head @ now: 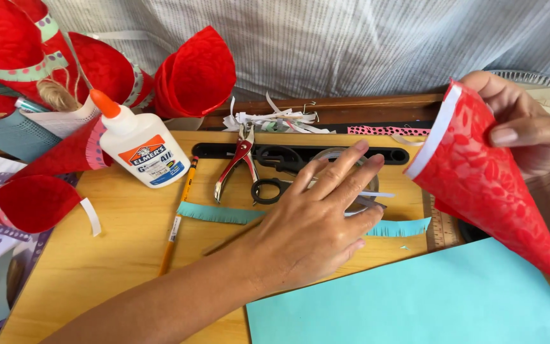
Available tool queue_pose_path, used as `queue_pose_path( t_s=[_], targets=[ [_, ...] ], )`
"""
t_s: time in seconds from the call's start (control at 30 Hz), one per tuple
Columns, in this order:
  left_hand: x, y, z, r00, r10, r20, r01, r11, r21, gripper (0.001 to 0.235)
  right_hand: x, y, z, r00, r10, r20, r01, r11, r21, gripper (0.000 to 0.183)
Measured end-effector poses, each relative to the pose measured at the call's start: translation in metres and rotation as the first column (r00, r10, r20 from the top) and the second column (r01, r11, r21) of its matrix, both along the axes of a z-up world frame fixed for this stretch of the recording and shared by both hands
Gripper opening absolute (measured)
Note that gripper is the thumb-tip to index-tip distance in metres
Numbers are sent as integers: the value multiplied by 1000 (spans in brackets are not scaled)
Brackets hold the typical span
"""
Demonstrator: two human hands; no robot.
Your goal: Attaching a blue fringed paper strip to a red paper cone as part of a handcraft project.
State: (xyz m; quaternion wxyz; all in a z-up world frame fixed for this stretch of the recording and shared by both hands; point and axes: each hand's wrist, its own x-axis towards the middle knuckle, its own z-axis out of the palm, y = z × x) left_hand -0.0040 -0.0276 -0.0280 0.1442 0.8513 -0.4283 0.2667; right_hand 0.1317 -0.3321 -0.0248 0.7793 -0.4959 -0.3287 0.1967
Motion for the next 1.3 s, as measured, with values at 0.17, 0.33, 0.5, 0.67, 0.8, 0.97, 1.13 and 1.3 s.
queue_pose_path(
  t_s=[0.17, 0.33, 0.5, 0.67, 0.8, 0.97, 1.13, 1.3],
  targets=[
    [1, -10, -14, 1000, 3, 6, -3, 1000, -13, 17, 1, 4, -2, 999, -21, -27, 22, 999, 47, 45],
    [-1, -15, -22, 998, 40, 40, -41, 999, 12, 13, 4, 6, -5, 1000, -15, -28, 17, 997, 75, 42],
    [10, -7, -20, 964, 0, -266, -47, 985, -167, 6, 6, 6, -6, 997, -14, -71, 21, 994, 103, 43],
    [10, 23, 56, 929, -109, -354, -135, 790, -598, 5, 10, 2, -11, 991, -66, -115, 79, 991, 108, 45],
    [2, 47, 102, 823, -388, -414, -212, 466, -859, 5, 10, 1, -14, 982, -139, -125, 149, 986, 79, 48],
    [-3, 84, 112, 710, -682, -178, -90, 163, -983, 15, 13, -2, -16, 986, -102, -129, 113, 990, 81, 46],
    [19, 96, 109, 578, -794, -189, -105, 158, -982, 38, 16, -5, -21, 990, -87, -108, 95, 993, 64, 46],
    [57, 124, 71, 261, -582, -770, -4, 797, -604, 19, 23, -7, -33, 986, -152, -70, 158, 982, 107, 55]
  ],
)
